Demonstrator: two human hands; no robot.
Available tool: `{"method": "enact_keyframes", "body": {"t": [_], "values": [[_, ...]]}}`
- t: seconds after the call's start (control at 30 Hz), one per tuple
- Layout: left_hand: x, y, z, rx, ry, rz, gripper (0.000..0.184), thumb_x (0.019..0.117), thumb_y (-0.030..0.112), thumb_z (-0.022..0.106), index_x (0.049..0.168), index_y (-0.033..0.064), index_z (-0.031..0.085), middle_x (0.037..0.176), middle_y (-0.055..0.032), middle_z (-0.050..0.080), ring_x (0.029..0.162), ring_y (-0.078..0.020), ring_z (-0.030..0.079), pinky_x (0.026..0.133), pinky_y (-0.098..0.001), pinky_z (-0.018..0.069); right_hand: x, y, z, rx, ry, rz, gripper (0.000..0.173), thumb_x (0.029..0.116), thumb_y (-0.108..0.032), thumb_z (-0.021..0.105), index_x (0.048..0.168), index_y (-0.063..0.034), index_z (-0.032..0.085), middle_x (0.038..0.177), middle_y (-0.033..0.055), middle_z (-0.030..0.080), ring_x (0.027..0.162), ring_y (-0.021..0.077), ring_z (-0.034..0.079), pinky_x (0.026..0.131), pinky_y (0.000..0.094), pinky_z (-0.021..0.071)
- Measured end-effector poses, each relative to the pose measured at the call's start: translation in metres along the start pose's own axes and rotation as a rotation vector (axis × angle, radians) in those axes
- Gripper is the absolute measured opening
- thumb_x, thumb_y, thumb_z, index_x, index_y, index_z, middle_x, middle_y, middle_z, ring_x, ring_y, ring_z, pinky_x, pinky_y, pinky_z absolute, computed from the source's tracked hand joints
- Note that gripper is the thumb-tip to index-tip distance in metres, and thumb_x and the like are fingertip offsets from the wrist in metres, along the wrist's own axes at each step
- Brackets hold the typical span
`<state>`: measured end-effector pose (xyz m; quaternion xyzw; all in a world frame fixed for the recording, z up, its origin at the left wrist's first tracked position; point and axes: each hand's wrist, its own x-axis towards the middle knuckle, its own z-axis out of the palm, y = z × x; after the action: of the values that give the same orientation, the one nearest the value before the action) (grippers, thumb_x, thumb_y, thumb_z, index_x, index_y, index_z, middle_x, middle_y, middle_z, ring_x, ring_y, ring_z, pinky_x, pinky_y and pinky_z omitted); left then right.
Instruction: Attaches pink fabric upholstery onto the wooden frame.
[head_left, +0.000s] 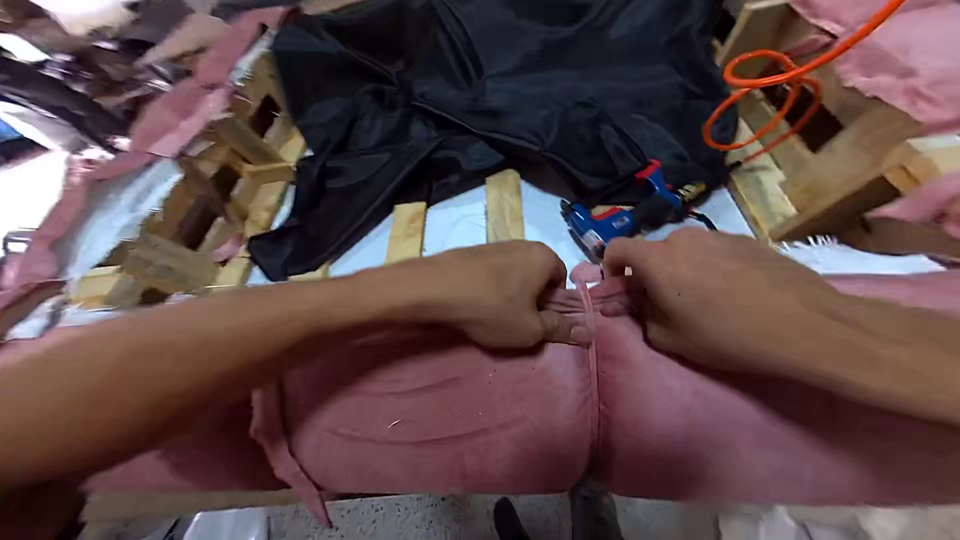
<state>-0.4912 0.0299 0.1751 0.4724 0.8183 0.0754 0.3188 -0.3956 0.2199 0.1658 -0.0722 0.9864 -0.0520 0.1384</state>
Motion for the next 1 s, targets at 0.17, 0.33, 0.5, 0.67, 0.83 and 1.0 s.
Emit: {"method": "enact_keyframes", "body": {"t": [0.17, 0.33, 0.5, 0.67, 0.83, 1.0], "values": [[0.012, -0.019, 0.021, 0.147, 0.242, 0.18, 0.036, 0.0997, 0.051, 0.061, 0.085, 0.018, 0.062, 0.065, 0.0057, 0.052, 0.058, -0.0104, 0.055, 0.05, -0.034, 0.0461, 0.0, 0.018, 0.028, -0.236, 0.396, -0.302, 0.023, 0.0943, -0.022, 0.049, 0.074, -0.0154, 0.058, 0.057, 0.0013, 0.05, 0.047, 0.0232, 0.053, 0.04, 0.0396, 0.0342], [0.025, -0.035, 0.045, 0.242, 0.586, 0.248, 0.044, 0.1027, 0.046, 0.051, 0.075, 0.0129, 0.061, 0.057, -0.0012, 0.05, 0.052, -0.0215, 0.058, 0.046, -0.0425, 0.0433, 0.016, 0.026, 0.047, -0.168, 0.532, -0.307, 0.018, 0.0913, -0.017, 0.053, 0.078, -0.0109, 0.062, 0.063, 0.006, 0.058, 0.054, 0.0276, 0.06, 0.043, 0.0455, 0.039], [0.012, -0.022, 0.035, 0.341, 0.574, 0.105, 0.057, 0.1078, 0.05, 0.04, 0.078, 0.0079, 0.064, 0.065, -0.0107, 0.062, 0.067, -0.0329, 0.068, 0.057, -0.0539, 0.0507, -0.004, 0.02, 0.004, 0.018, 0.114, -0.055, 0.041, 0.0987, -0.05, 0.059, 0.076, -0.016, 0.066, 0.067, 0.0021, 0.06, 0.066, 0.0225, 0.062, 0.058, 0.0488, 0.0496], [0.012, -0.016, 0.032, 0.321, 0.544, 0.019, 0.058, 0.1104, 0.045, 0.031, 0.079, 0.0087, 0.064, 0.069, -0.0111, 0.063, 0.072, -0.0324, 0.068, 0.06, -0.0523, 0.0515, -0.018, -0.004, -0.022, 0.032, -0.206, 0.153, 0.055, 0.0748, -0.066, 0.081, 0.092, -0.0152, 0.069, 0.079, 0.0026, 0.063, 0.076, 0.022, 0.064, 0.067, 0.0488, 0.0536], [0.025, -0.028, 0.024, 0.199, 0.506, 0.11, 0.053, 0.1103, 0.041, 0.035, 0.078, 0.0088, 0.063, 0.071, -0.0099, 0.061, 0.073, -0.0308, 0.066, 0.06, -0.0523, 0.0503, -0.023, -0.003, 0.012, -0.149, 0.286, -0.017, 0.02, 0.086, -0.033, 0.069, 0.072, -0.0213, 0.06, 0.055, -0.0027, 0.051, 0.053, 0.0211, 0.058, 0.045, 0.0446, 0.0419], [0.041, -0.035, 0.024, 0.377, 0.612, 0.139, 0.053, 0.1108, 0.034, 0.031, 0.081, 0.0039, 0.063, 0.073, -0.0162, 0.063, 0.075, -0.0383, 0.068, 0.061, -0.0554, 0.0512, -0.008, 0.003, 0.034, -0.188, 0.498, -0.065, 0.017, 0.0869, -0.028, 0.068, 0.076, -0.0156, 0.061, 0.057, 0.0041, 0.054, 0.055, 0.0296, 0.061, 0.045, 0.0492, 0.041]]}}
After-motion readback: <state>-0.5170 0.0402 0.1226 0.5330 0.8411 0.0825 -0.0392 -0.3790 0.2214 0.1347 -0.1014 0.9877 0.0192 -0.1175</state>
